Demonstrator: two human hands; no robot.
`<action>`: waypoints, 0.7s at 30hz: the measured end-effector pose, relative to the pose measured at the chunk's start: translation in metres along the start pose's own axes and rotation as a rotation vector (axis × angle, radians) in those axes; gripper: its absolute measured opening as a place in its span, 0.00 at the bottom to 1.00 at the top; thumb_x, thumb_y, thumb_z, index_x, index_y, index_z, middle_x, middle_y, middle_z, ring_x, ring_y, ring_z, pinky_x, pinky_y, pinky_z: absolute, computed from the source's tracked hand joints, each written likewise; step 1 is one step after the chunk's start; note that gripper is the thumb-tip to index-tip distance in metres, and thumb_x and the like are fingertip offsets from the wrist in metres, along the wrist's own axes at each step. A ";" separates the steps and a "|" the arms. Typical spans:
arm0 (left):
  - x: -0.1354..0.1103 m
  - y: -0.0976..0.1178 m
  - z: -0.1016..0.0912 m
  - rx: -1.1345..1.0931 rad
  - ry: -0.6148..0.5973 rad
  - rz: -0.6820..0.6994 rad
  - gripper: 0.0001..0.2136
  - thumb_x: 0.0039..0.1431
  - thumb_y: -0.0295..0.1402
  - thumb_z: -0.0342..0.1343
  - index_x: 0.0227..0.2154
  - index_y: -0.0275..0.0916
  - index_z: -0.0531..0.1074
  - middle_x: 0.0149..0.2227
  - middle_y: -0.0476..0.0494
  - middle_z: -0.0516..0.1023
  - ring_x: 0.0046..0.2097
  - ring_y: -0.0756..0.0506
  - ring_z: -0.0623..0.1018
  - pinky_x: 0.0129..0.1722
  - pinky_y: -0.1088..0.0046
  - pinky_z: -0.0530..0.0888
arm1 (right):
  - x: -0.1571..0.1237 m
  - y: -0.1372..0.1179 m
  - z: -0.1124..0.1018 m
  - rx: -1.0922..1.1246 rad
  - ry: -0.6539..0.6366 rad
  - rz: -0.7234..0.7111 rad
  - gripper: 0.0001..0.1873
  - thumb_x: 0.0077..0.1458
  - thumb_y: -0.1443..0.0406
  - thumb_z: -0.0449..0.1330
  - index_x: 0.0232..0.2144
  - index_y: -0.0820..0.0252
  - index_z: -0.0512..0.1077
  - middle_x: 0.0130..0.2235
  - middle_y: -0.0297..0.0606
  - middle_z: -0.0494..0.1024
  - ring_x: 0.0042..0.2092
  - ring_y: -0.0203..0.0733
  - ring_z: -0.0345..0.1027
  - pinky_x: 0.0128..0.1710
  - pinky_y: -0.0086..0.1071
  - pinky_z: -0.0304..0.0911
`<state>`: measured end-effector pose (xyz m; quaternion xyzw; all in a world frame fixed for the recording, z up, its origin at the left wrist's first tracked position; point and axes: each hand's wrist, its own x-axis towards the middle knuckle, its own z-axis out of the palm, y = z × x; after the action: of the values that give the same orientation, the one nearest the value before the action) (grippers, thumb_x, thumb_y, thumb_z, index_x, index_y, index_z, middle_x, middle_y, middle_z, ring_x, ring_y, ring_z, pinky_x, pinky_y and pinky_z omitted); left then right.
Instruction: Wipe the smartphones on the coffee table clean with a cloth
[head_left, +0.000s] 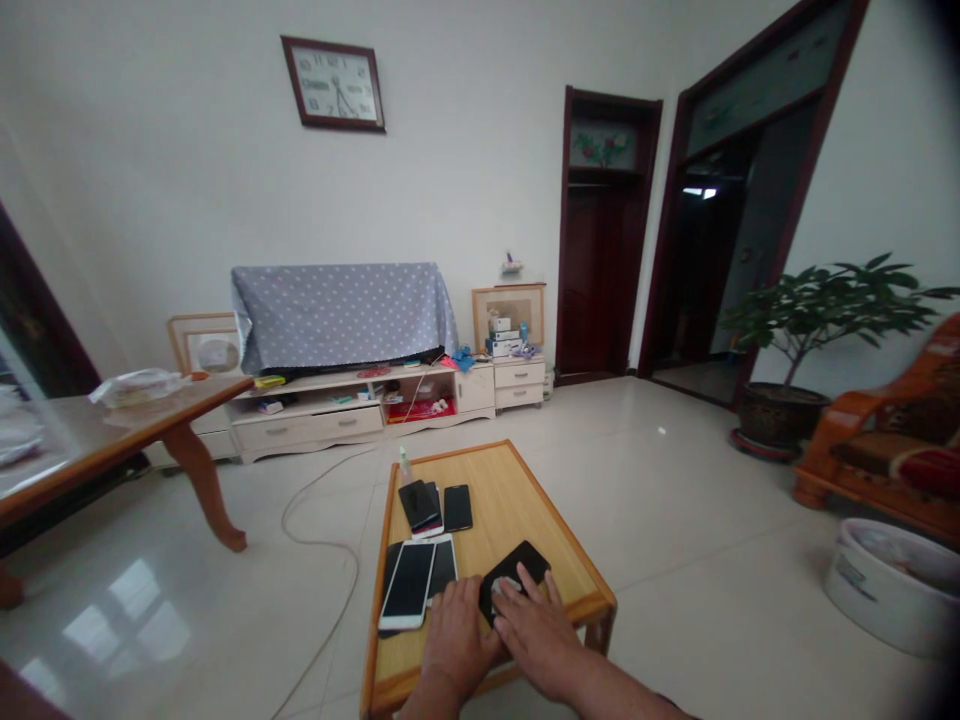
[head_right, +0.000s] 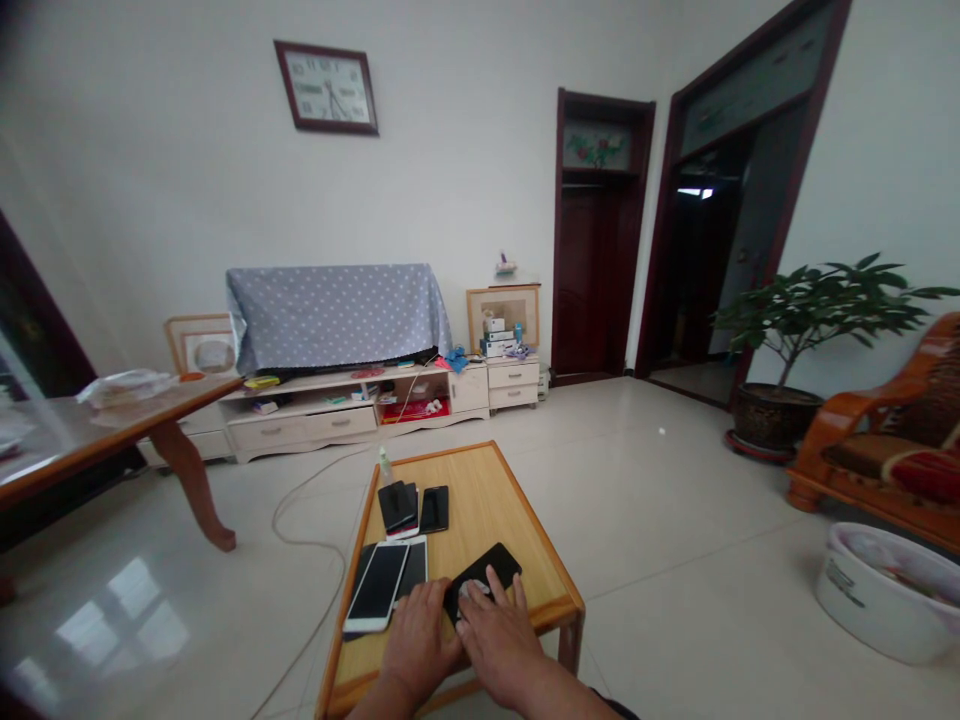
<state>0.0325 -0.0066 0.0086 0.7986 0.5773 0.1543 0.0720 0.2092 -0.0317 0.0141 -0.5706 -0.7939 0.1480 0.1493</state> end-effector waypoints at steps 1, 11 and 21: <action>0.000 0.000 0.000 -0.003 0.003 -0.003 0.25 0.56 0.44 0.52 0.56 0.41 0.67 0.53 0.40 0.73 0.56 0.39 0.69 0.56 0.63 0.60 | 0.000 0.003 -0.003 -0.008 0.002 0.014 0.25 0.69 0.53 0.40 0.63 0.41 0.62 0.67 0.30 0.62 0.72 0.51 0.34 0.67 0.60 0.24; 0.001 0.005 -0.003 0.006 -0.001 -0.034 0.26 0.57 0.45 0.52 0.57 0.41 0.66 0.54 0.40 0.73 0.57 0.39 0.68 0.58 0.63 0.59 | -0.003 0.007 -0.007 -0.051 0.009 0.165 0.27 0.69 0.53 0.38 0.64 0.44 0.62 0.68 0.33 0.59 0.72 0.53 0.34 0.66 0.62 0.27; 0.001 0.004 -0.002 0.003 -0.007 -0.018 0.26 0.56 0.46 0.52 0.56 0.40 0.67 0.52 0.38 0.73 0.56 0.37 0.69 0.57 0.61 0.60 | 0.003 0.039 -0.008 -0.181 0.111 0.438 0.30 0.68 0.52 0.36 0.64 0.48 0.63 0.68 0.34 0.59 0.72 0.54 0.37 0.66 0.64 0.29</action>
<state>0.0357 -0.0065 0.0114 0.7939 0.5845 0.1502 0.0742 0.2451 -0.0159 0.0060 -0.7473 -0.6519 0.0733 0.1052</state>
